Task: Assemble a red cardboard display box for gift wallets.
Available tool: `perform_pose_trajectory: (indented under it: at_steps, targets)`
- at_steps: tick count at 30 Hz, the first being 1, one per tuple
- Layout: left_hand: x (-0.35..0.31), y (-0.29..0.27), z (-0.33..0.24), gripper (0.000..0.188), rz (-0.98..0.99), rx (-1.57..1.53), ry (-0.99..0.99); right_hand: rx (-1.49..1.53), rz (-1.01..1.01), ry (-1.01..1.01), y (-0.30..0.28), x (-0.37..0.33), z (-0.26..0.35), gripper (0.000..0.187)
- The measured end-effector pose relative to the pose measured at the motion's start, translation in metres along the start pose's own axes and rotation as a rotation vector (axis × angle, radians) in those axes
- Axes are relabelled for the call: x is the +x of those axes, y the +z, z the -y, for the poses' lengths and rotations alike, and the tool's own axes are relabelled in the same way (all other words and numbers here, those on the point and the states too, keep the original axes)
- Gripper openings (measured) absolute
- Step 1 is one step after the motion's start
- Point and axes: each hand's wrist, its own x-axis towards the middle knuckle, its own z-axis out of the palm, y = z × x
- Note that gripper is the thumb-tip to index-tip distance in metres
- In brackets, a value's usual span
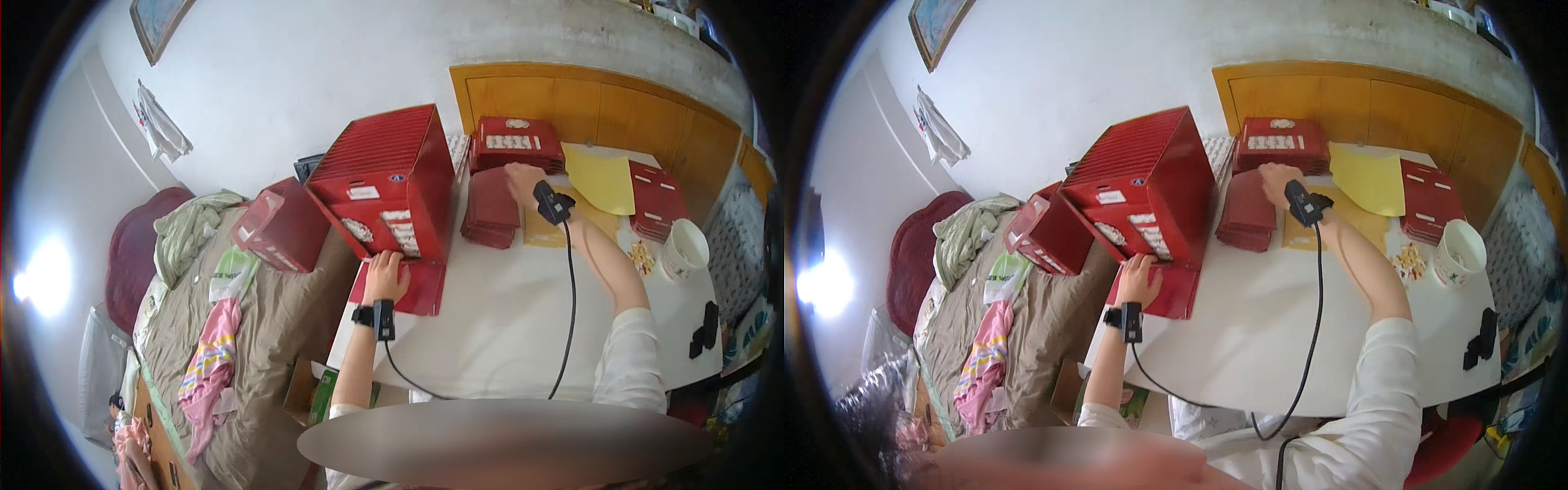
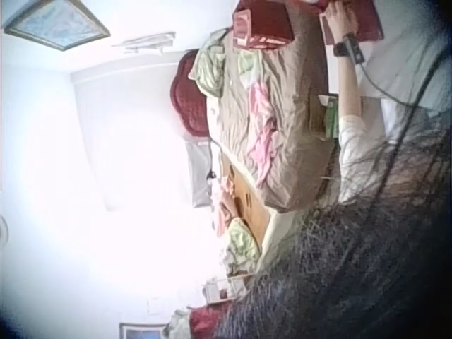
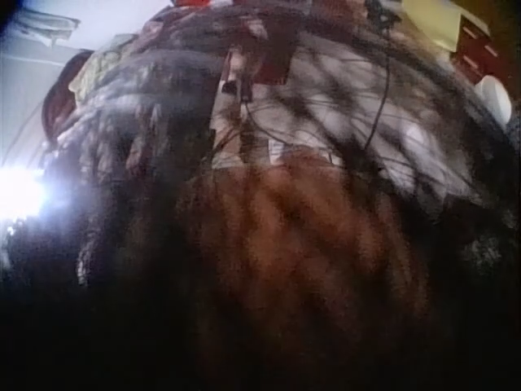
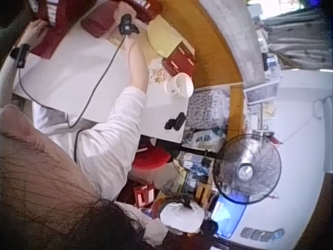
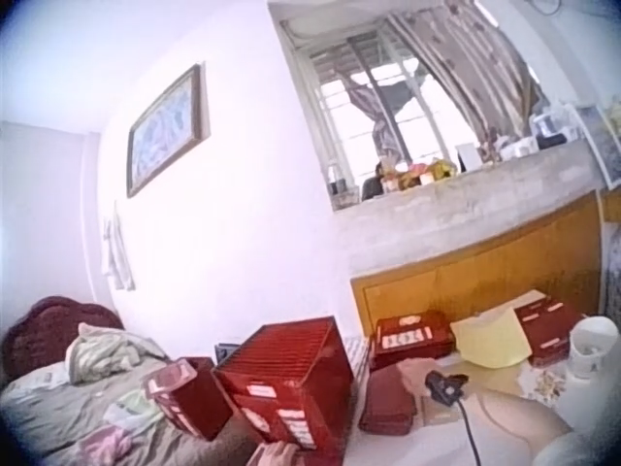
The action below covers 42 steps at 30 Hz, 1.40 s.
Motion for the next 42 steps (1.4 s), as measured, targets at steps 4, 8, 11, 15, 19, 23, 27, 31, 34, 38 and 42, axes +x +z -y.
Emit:
perform_pose_trajectory:
  at_steps: [4,8,11,15,19,23,27,31,34,38,42]
  targets:
    - [0.002,-0.004,-0.011,0.020,-0.098,0.059,0.067,-0.154,-0.031,0.110,0.048,0.024,-0.079,0.029]
    - [0.008,-0.008,-0.026,0.016,-0.115,0.100,0.124,-0.153,-0.098,0.056,0.091,0.036,-0.107,0.053]
    - [0.013,-0.011,-0.038,0.014,-0.083,0.055,0.145,-0.247,-0.135,0.066,0.116,0.038,-0.110,0.055]
    - [0.017,-0.013,-0.057,0.012,0.034,-0.033,0.191,-0.271,-0.208,0.041,0.127,0.036,-0.115,0.038]
    - [0.020,-0.017,-0.073,0.012,0.007,-0.073,0.249,-0.304,-0.377,-0.038,0.114,0.039,-0.112,0.023]
    - [0.021,-0.021,-0.083,0.011,-0.002,-0.106,0.276,-0.302,-0.594,-0.086,0.068,0.047,-0.103,0.022]
    - [0.021,-0.016,-0.091,0.008,0.021,-0.276,0.237,-0.206,-0.698,-0.154,-0.014,0.049,-0.093,0.025]
    - [0.021,0.003,-0.104,0.024,0.105,-0.893,-0.097,-0.044,-0.885,-0.293,-0.097,0.010,-0.065,0.028]
    - [0.027,0.023,-0.123,0.060,0.260,-1.560,-0.228,0.066,-0.822,-0.393,-0.145,-0.053,-0.044,0.028]
    - [0.035,0.033,-0.145,0.081,0.484,-2.387,-0.099,0.193,-0.777,-0.505,-0.169,-0.138,-0.010,0.033]
    - [0.025,0.025,-0.156,0.074,0.524,-2.365,-0.350,0.186,-0.613,-0.446,-0.167,-0.200,0.018,0.033]
